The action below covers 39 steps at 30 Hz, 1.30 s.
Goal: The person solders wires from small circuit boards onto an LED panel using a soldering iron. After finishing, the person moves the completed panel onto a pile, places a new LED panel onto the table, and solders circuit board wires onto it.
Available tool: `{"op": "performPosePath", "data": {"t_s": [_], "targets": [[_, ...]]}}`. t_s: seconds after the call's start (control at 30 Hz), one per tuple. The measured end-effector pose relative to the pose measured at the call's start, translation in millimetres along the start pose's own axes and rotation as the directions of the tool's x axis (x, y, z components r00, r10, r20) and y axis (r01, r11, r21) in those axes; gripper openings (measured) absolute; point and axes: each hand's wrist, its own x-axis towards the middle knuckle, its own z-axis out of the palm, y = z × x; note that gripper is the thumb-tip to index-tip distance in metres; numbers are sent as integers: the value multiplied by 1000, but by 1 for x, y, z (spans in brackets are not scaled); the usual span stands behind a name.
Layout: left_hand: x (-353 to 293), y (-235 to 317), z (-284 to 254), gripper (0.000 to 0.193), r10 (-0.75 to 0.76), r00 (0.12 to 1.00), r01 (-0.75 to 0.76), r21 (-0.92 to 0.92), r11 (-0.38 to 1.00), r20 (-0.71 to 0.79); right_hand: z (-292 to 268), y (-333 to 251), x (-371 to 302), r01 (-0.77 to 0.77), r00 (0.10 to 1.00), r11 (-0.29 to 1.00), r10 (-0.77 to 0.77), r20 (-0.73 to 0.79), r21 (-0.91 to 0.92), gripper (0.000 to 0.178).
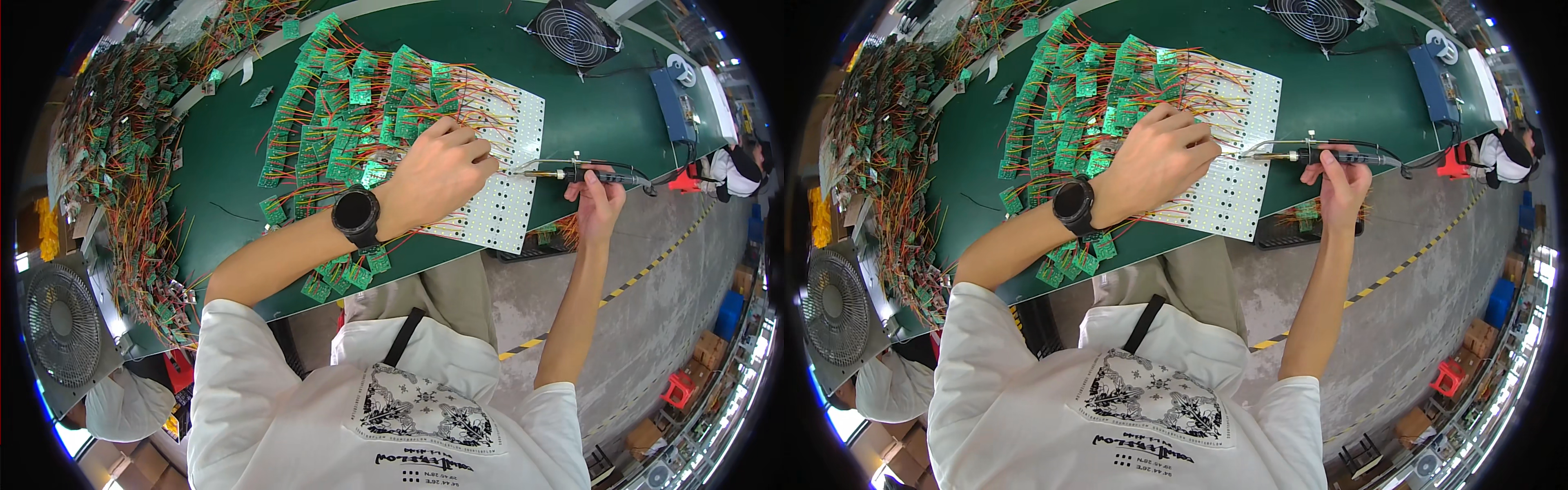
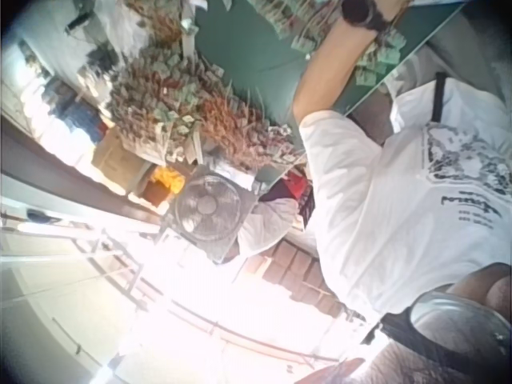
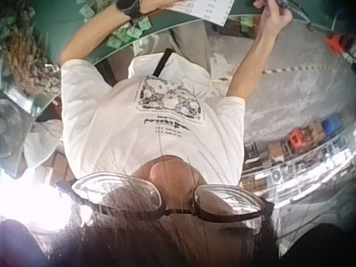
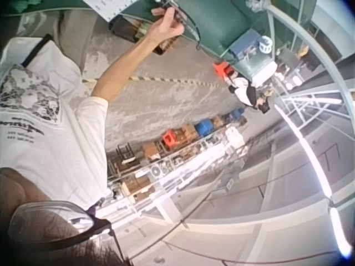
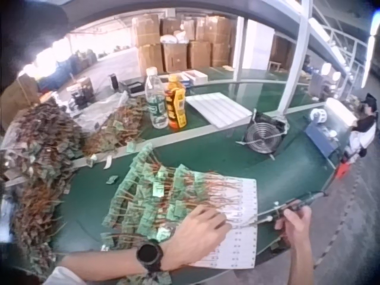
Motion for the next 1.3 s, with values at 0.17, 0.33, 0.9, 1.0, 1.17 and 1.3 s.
{"op": "performPosePath", "data": {"t_s": [0.17, 0.33, 0.9, 1.0, 1.17, 1.3], "targets": [[-2, 4, -10, 17, -57, 998, 59, -47, 997, 31, 4, 2, 1, -60, 995, 998, 62, -83, 24, 17], [5, 15, -67, 28, -16, 994, -6, -207, 978, -105, -6, 3, -2, -5, 988, 1000, 4, -152, -10, 22], [-269, 54, -204, 10, -755, 358, 889, 447, 96, -550, -6, 8, 0, -20, 993, 997, 29, -114, 80, 24], [-282, 56, -222, 17, -696, 358, 866, 501, -2, -622, -8, 9, -1, -13, 995, 996, 21, -99, 84, 24], [-276, 35, -235, 39, -668, 267, 900, 428, -86, -695, -7, 7, 0, -29, 994, 997, 37, -106, 78, 24], [-270, 18, -238, 46, -728, 213, 856, 484, -183, -652, -6, 8, 1, -34, 994, 995, 44, -104, 94, 25]]}}
